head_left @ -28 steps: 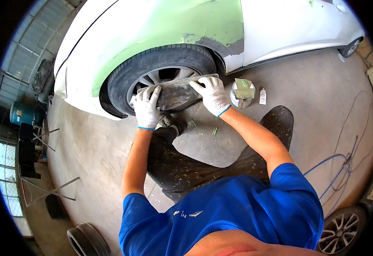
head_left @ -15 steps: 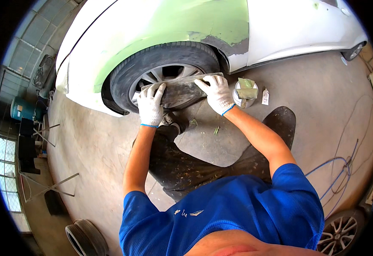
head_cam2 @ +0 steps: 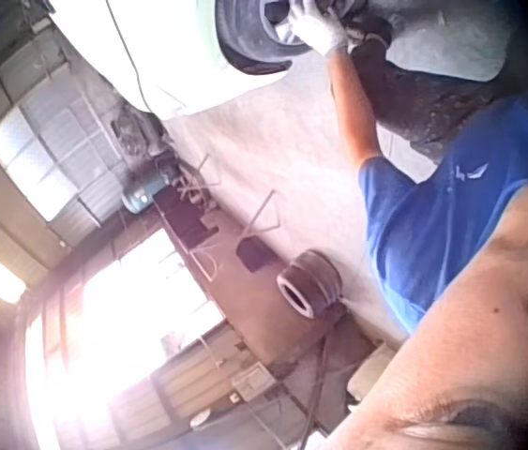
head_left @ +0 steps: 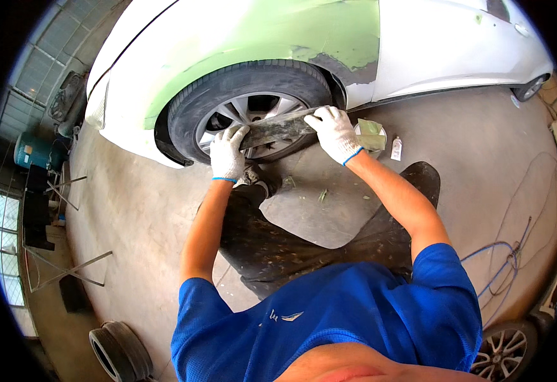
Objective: The person applies green body filler to the front fender of a white car using a putty knife and a sanding block. They spread the filler over the surface, then sand the area smooth, repeating the process to build up the material.
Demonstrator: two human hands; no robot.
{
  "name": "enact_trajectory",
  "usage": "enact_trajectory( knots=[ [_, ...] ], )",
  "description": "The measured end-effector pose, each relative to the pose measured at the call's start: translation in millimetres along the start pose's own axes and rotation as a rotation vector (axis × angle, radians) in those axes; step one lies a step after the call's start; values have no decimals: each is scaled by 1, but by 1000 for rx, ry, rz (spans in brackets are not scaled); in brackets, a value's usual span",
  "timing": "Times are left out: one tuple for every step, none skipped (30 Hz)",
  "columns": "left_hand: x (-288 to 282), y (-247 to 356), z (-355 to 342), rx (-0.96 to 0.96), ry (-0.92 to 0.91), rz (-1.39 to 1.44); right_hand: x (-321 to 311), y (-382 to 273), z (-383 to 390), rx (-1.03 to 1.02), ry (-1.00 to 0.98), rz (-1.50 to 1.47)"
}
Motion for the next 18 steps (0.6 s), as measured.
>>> enact_trajectory(
  knots=[
    [-5,4,-3,8,26,-3,-1,0,-3,-5,-35,12],
    [-17,14,-13,38,55,-16,-4,2,-7,-11,-64,28],
    [-32,25,-24,64,85,-30,-14,1,-14,-66,-4,61],
    [-46,35,-35,89,114,-44,-25,5,-23,-92,58,83],
    [-61,41,-46,113,162,-27,-40,5,-38,-125,119,96],
    [-72,45,-59,158,228,-40,-53,7,-54,-160,177,109],
    [-84,48,-71,171,263,-58,-68,10,-68,-171,272,127],
    [-96,54,-88,190,308,-69,-83,18,-85,-171,294,168],
    [-105,54,-101,196,346,-97,-96,21,-102,-179,297,197],
    [-111,54,-115,204,385,-120,-109,27,-118,-187,298,231],
    [-119,56,-128,205,419,-147,-118,33,-134,-212,319,239],
    [-123,54,-141,178,416,-155,-126,38,-150,-237,338,250],
    [-126,53,-155,173,428,-167,-134,43,-163,-256,340,274],
    [-128,54,-169,171,443,-176,-141,50,-175,-285,352,314],
    [-129,54,-181,147,432,-195,-144,57,-187,-319,388,346],
    [-130,54,-192,145,437,-209,-148,64,-198,-354,423,379],
    [-128,52,-202,139,439,-223,-149,71,-207,-359,414,394],
    [-128,51,-210,132,442,-236,-150,76,-213,-363,420,404]
  ],
)
Point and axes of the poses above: each hand's wrist, its own z-axis away from the middle knuckle, its own x-axis out of the palm, y = z × x, the point moved 6 cm from there along -z, towards the middle knuckle, and after that the axes turned 5 degrees about y, right-handed, at the moved point
